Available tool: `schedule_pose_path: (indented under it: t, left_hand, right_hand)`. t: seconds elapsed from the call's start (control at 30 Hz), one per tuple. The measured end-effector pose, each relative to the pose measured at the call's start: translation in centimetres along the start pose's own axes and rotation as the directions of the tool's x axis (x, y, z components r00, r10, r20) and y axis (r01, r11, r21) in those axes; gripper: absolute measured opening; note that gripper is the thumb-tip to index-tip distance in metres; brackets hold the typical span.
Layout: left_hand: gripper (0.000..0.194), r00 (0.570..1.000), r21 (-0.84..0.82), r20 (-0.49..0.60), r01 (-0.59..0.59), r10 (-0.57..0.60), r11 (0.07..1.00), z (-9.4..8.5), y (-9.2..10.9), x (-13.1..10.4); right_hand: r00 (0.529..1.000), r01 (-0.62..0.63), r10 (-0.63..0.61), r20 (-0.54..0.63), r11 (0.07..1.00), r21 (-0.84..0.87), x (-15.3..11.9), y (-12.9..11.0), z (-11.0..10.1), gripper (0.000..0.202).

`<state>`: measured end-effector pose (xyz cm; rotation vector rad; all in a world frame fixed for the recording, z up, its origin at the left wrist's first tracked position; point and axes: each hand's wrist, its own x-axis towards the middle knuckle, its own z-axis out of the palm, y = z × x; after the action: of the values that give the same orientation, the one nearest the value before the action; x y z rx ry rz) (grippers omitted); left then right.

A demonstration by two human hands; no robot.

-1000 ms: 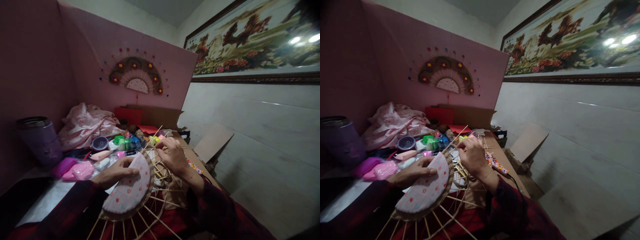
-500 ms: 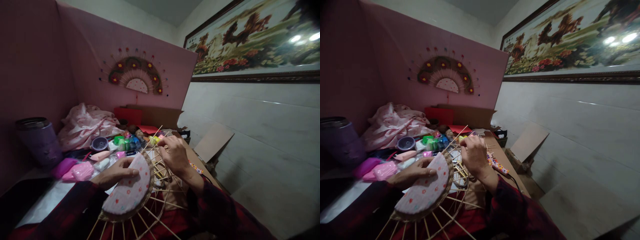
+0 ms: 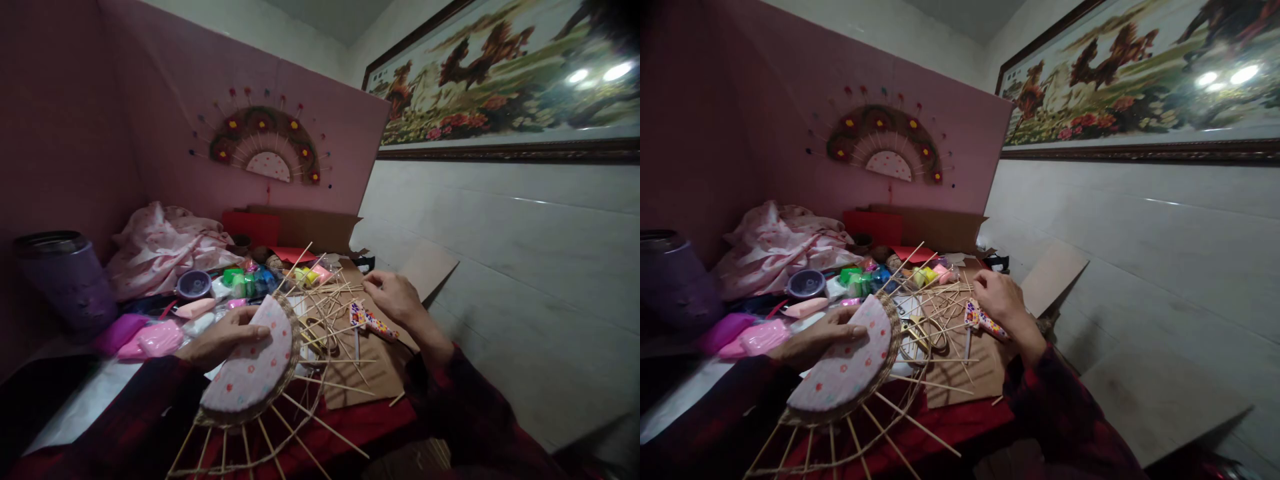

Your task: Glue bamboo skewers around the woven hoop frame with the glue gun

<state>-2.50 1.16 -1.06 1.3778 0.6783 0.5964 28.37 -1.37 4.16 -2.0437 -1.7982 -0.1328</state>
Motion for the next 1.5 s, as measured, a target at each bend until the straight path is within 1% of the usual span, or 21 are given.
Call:
schedule_pose_path:
  t: [0.07,0.17,0.23,0.27,0.33,0.4,0.47,0.53,0.63,0.73,0.87,0.97,1.03,1.13,1.2,1.27,1.3,1.37,1.4,1.43,1.5]
  left_hand:
    - [0.031,1.000,-0.010,-0.020,0.008,-0.008,1.000,0.1,0.3,-0.1]
    - [0.033,0.999,-0.029,-0.048,0.007,-0.008,1.000,0.2,0.7,-0.1]
    - [0.033,0.998,-0.038,-0.062,0.000,-0.002,0.999,0.2,0.8,-0.2]
    - [0.033,0.998,-0.042,-0.067,-0.005,0.002,0.999,0.2,0.9,-0.2]
    - [0.032,0.997,-0.043,-0.076,-0.006,0.003,0.999,0.2,1.0,-0.2]
    - [0.032,0.996,-0.038,-0.085,-0.002,-0.001,0.999,0.1,1.0,-0.3]
    - [0.032,0.996,-0.030,-0.092,-0.003,0.001,1.000,0.0,0.9,-0.4]
    - [0.032,0.995,-0.024,-0.099,-0.012,0.009,1.000,-0.2,0.8,-0.5]
    - [0.032,0.993,-0.029,-0.116,-0.022,0.018,0.999,-0.6,0.8,-0.5]
    - [0.033,0.982,-0.092,-0.187,-0.048,0.030,0.995,-1.0,1.1,-0.6]
    - [0.032,0.951,-0.165,-0.301,-0.127,0.073,0.978,-1.6,1.8,-1.0]
    - [0.031,0.939,-0.192,-0.338,-0.139,0.068,0.972,-2.0,2.1,-1.2]
    - [0.031,0.938,-0.195,-0.343,-0.129,0.056,0.972,-2.1,2.2,-1.2]
    - [0.028,0.947,-0.145,-0.318,-0.095,0.045,0.985,-1.7,1.9,-1.0]
    - [0.028,0.959,-0.102,-0.280,-0.059,0.028,0.993,-1.4,1.6,-0.8]
    - [0.028,0.971,-0.069,-0.239,-0.036,0.018,0.997,-1.1,1.3,-0.6]
    - [0.027,0.975,-0.057,-0.222,-0.029,0.016,0.998,-0.9,1.1,-0.5]
    - [0.026,0.981,-0.040,-0.194,-0.026,0.018,0.999,-0.7,0.8,-0.3]
    - [0.026,0.984,-0.033,-0.177,-0.024,0.018,0.999,-0.6,0.6,-0.3]
    - [0.026,0.987,-0.031,-0.158,-0.023,0.018,0.999,-0.6,0.5,-0.2]
    - [0.024,0.992,-0.028,-0.121,-0.027,0.023,0.999,-0.4,0.3,-0.1]
  right_hand:
    - [0.988,-0.015,0.026,0.149,0.997,-0.075,-0.2,2.0,0.9,0.022]
    - [0.960,0.004,0.027,0.277,0.994,-0.109,-1.0,4.0,2.9,0.020]
    - [0.948,0.021,0.015,0.319,0.994,-0.110,-1.5,4.8,4.2,0.035]
    - [0.946,0.032,0.003,0.326,0.994,-0.101,-1.6,5.2,4.8,0.040]
    - [0.944,0.052,-0.026,0.329,0.996,-0.070,-1.7,5.7,5.7,0.041]
    - [0.944,0.065,-0.050,0.327,0.997,-0.034,-1.5,6.0,6.1,0.039]
    - [0.949,0.060,-0.054,0.312,0.998,-0.008,-1.3,6.4,6.1,0.037]
    - [0.962,0.026,-0.024,0.272,1.000,-0.003,-1.1,6.9,5.7,0.038]
    - [0.981,-0.064,0.065,0.181,0.998,-0.011,-1.1,7.7,4.6,0.041]
    - [0.984,-0.145,0.143,0.103,0.989,0.010,-1.2,8.7,3.5,0.040]
    - [0.971,-0.238,0.237,0.027,0.967,0.092,-1.5,10.0,2.6,0.038]
    - [0.946,-0.305,0.321,-0.050,0.930,0.203,-1.6,10.7,2.3,0.038]
    - [0.929,-0.317,0.360,-0.084,0.893,0.319,-1.7,10.9,2.2,0.038]
    - [0.928,-0.284,0.368,-0.053,0.794,0.537,-1.7,10.3,1.9,0.039]
    - [0.944,-0.249,0.331,0.000,0.711,0.657,-1.9,9.3,1.4,0.040]
    - [0.961,-0.225,0.265,0.072,0.607,0.762,-2.3,7.8,0.8,0.039]
    - [0.968,-0.220,0.223,0.114,0.541,0.812,-2.6,7.0,0.4,0.036]
    - [0.968,-0.250,0.107,0.228,0.304,0.919,-3.2,5.1,-0.4,0.031]
    - [0.968,-0.252,0.062,0.244,0.208,0.945,-3.6,4.2,-0.8,0.029]
    - [0.967,-0.255,0.033,0.253,0.138,0.957,-3.9,3.4,-1.1,0.027]
    - [0.962,-0.273,-0.013,0.274,0.071,0.959,-4.5,1.9,-1.5,0.026]
